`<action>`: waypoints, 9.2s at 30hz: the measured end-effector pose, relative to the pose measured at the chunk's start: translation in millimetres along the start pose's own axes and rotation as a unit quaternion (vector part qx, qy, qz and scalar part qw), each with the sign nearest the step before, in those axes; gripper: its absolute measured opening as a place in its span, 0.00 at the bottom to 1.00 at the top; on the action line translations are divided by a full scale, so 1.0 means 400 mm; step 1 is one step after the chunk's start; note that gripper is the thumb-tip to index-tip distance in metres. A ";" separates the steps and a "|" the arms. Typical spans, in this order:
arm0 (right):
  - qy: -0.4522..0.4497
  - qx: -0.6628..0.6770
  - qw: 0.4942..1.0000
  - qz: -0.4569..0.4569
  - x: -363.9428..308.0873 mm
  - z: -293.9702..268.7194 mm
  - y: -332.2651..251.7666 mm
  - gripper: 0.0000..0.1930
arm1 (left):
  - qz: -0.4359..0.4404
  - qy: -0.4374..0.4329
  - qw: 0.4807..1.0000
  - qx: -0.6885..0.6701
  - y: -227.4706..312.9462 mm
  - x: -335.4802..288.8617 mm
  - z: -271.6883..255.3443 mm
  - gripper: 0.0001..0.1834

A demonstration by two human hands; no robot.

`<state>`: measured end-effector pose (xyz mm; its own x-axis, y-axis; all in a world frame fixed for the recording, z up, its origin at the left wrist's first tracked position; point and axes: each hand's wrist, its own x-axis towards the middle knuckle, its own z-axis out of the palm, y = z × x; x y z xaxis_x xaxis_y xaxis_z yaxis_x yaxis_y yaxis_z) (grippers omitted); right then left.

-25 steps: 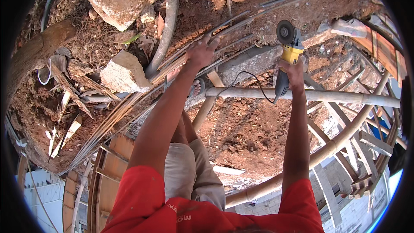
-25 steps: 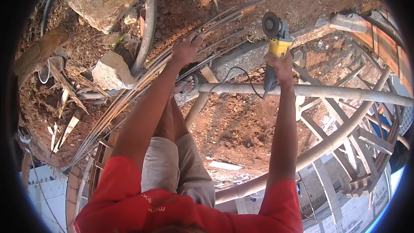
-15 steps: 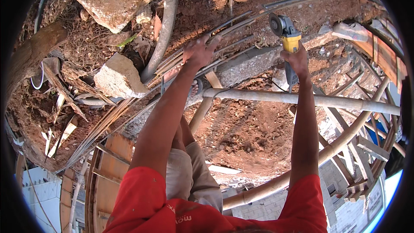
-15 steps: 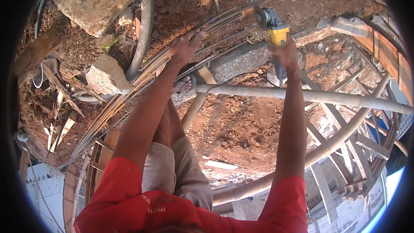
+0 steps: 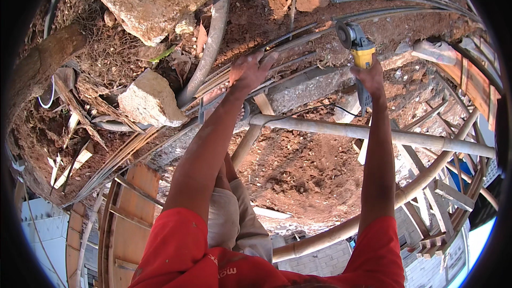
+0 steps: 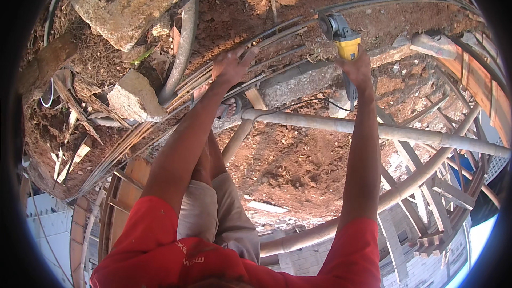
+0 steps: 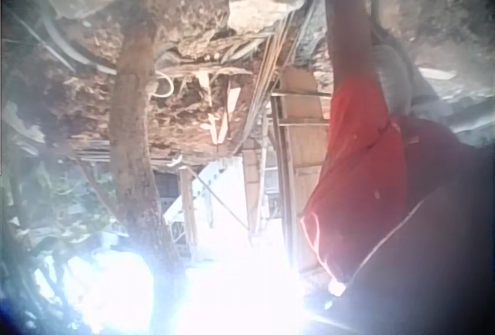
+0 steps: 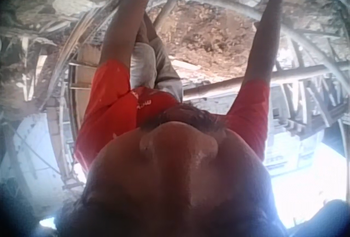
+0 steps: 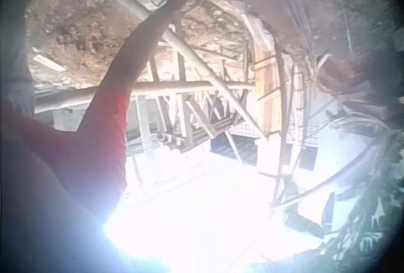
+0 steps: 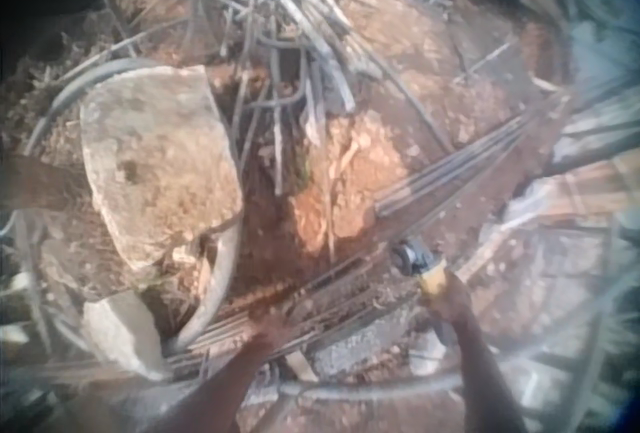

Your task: The person uses an angle grinder to cut several metal rods on a construction site. They position the grinder, cut through the rods, and then move the cut pieces aside.

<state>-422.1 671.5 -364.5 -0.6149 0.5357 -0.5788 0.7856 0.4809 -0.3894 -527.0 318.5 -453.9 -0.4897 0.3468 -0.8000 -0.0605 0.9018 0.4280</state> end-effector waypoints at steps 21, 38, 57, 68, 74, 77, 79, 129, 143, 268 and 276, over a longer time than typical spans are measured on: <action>0.020 0.031 0.999 0.016 0.016 0.042 0.039 0.24 | 0.024 0.024 0.999 -0.033 -0.004 -0.006 -0.001 0.48; 0.033 0.019 0.999 0.018 0.008 0.051 0.008 0.23 | 0.012 0.008 0.998 -0.058 0.010 -0.022 -0.026 0.49; 0.036 0.033 0.999 -0.023 0.031 0.064 0.025 0.21 | 0.006 0.000 0.999 -0.054 0.003 -0.011 -0.017 0.50; 0.050 0.049 0.997 -0.022 0.043 0.072 0.067 0.21 | -0.002 -0.008 0.998 -0.054 0.002 -0.008 -0.013 0.52; 0.047 0.042 0.997 -0.040 0.033 0.073 0.053 0.21 | 0.006 -0.007 0.999 -0.032 -0.011 0.001 0.001 0.49; 0.040 0.013 0.999 -0.028 0.033 0.077 0.037 0.21 | 0.006 0.006 1.000 -0.024 -0.013 0.002 -0.002 0.50; 0.036 0.048 0.998 -0.016 0.045 0.075 0.064 0.20 | -0.003 -0.008 0.999 -0.035 -0.002 -0.002 -0.010 0.51; 0.074 -0.019 0.997 -0.018 -0.041 0.065 0.031 0.21 | 0.016 0.012 0.997 -0.071 -0.003 -0.028 -0.024 0.51; 0.047 0.102 0.993 -0.039 -0.029 0.074 0.025 0.19 | -0.009 0.014 0.996 -0.083 0.023 -0.062 -0.043 0.50; 0.209 0.706 0.655 0.170 -0.555 0.178 -0.062 0.07 | 0.124 -0.262 0.956 -0.041 0.295 -0.486 0.017 0.46; 0.295 0.711 0.621 0.148 -0.721 0.130 -0.049 0.10 | 0.055 -0.151 0.980 -0.121 0.304 -0.732 0.051 0.48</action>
<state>-256.6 471.5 -227.0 -0.0178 0.8179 -0.5751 -0.1211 -0.5727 -0.8108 -373.3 331.9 -176.2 -0.2274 0.5314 -0.8160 -0.2450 0.7798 0.5761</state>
